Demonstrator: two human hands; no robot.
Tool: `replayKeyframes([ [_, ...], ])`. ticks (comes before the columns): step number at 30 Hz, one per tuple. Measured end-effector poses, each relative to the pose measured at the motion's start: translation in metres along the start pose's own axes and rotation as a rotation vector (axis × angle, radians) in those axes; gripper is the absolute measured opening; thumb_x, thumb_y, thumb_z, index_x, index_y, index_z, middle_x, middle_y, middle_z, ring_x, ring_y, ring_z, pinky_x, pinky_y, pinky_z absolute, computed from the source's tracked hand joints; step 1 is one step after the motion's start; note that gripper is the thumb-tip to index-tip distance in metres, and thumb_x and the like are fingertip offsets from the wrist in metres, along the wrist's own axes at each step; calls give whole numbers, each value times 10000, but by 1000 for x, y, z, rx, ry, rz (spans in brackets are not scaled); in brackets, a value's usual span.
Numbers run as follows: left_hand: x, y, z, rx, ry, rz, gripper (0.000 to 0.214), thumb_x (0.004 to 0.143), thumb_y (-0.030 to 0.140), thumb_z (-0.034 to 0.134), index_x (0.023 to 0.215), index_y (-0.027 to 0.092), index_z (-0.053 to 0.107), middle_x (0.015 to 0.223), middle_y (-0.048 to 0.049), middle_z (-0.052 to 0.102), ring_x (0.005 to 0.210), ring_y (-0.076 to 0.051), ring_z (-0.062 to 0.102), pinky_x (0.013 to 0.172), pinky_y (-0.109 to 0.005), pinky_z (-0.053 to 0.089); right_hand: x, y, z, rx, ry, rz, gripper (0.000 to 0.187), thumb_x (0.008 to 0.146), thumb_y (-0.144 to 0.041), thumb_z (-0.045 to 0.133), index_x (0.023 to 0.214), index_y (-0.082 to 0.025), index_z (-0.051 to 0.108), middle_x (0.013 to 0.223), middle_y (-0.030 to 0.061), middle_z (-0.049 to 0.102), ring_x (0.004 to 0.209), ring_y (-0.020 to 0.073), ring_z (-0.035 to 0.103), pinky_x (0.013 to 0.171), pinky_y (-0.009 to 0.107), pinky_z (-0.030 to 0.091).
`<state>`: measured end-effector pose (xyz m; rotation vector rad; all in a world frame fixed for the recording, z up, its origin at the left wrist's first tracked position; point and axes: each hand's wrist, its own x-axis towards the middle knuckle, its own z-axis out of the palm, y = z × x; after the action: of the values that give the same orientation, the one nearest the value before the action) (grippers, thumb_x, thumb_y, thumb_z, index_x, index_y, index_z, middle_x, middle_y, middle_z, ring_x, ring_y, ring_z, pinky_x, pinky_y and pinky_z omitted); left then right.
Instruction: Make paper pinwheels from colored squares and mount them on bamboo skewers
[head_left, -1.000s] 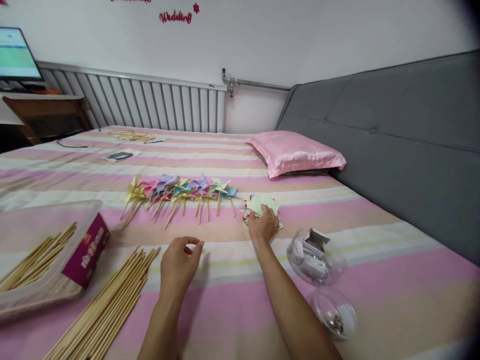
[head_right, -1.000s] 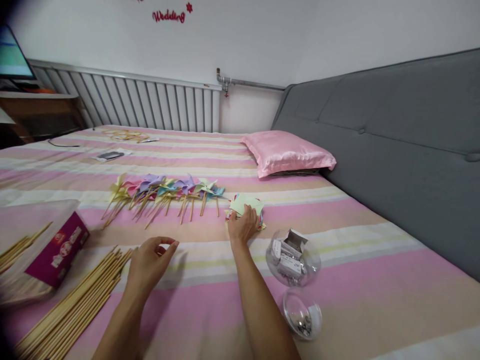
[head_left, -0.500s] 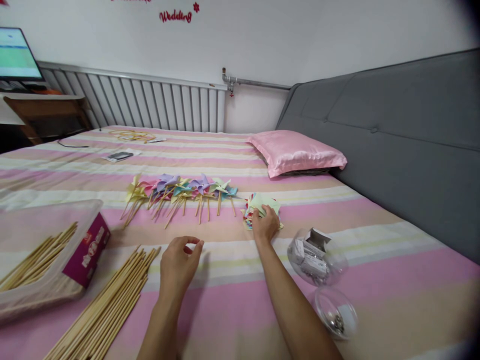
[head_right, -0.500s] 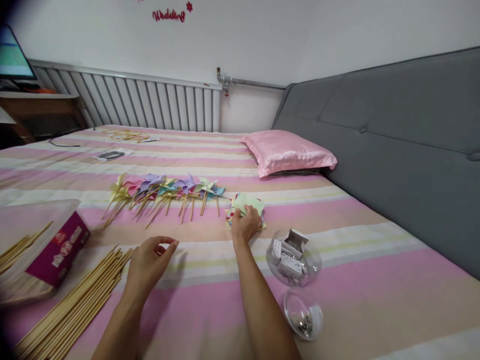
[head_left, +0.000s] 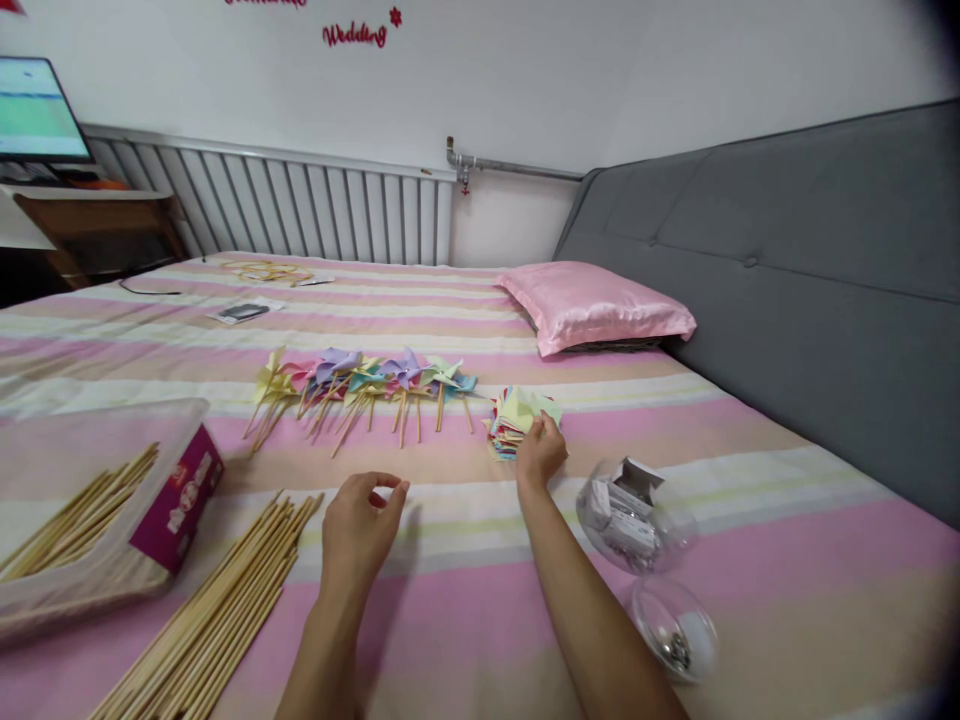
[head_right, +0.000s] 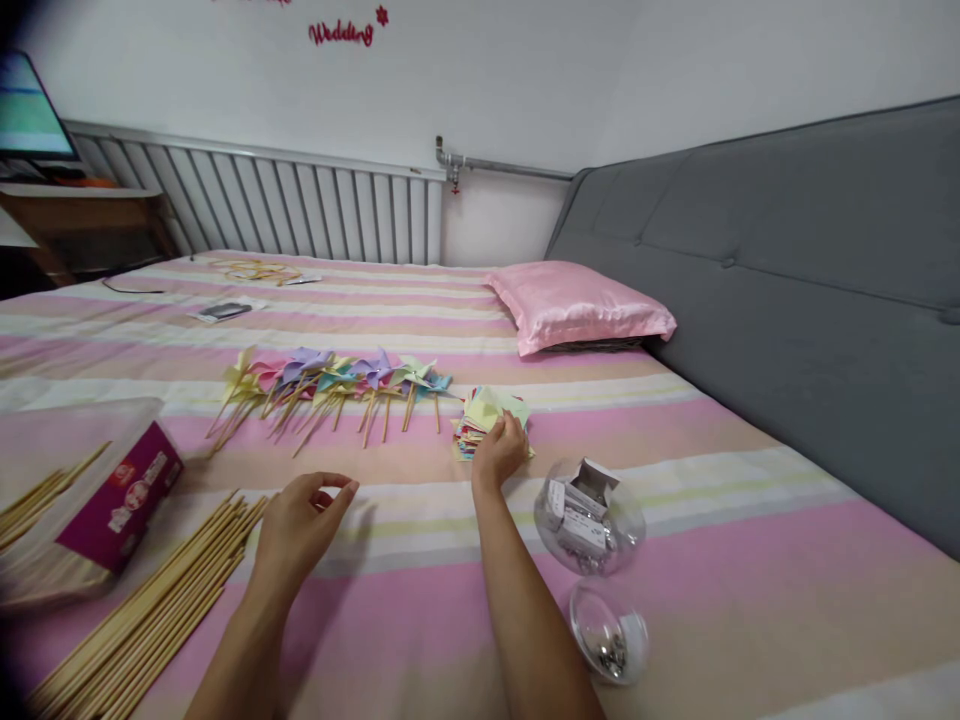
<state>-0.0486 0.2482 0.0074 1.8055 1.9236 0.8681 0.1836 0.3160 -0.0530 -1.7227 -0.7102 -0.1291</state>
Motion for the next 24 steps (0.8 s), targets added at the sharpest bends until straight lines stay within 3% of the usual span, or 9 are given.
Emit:
replayKeyframes([
  [9,-1,-1,0,-4,17,11,258,727,415,525,789,199,654,736,-39,627,656,-195,577,652,-299,404,-1,-26,-18,109,160,-41,399,898,-298,295,1066,-181,638,1158,121,649,1191,256,507,1009,459,262],
  [13,-1,-2,1,-25,7,23,278,741,428,518,798,191,651,774,-52,649,663,-197,590,656,-300,413,-10,-50,-29,145,104,-92,388,905,-284,292,1065,-177,629,1163,122,646,1229,238,476,1028,452,242],
  [16,0,-3,3,-87,4,40,330,763,459,486,807,174,645,814,-72,666,677,-204,602,660,-304,423,-28,-74,-44,136,-55,-218,378,913,-260,291,1061,-196,633,1189,99,635,1262,214,442,1049,449,218],
  [19,-1,-5,6,-230,-65,7,405,798,491,420,845,160,648,843,-90,681,714,-221,621,684,-324,438,-54,-90,-70,95,-315,-386,341,909,-222,335,1039,-259,648,1180,28,647,1275,185,428,1080,455,159],
  [22,-5,-4,11,-577,-222,-176,510,806,546,403,958,111,622,951,-137,679,746,-215,644,710,-329,474,-80,-86,-105,-23,-617,-547,325,890,-176,404,1044,-306,659,1191,-9,643,1316,198,372,1096,489,72],
  [24,-7,-3,14,-790,-342,-373,578,812,570,400,1068,81,571,987,-169,671,760,-203,656,719,-322,495,-91,-78,-127,-133,-903,-561,325,824,-139,499,1066,-286,659,1184,36,648,1293,251,405,1080,532,85],
])
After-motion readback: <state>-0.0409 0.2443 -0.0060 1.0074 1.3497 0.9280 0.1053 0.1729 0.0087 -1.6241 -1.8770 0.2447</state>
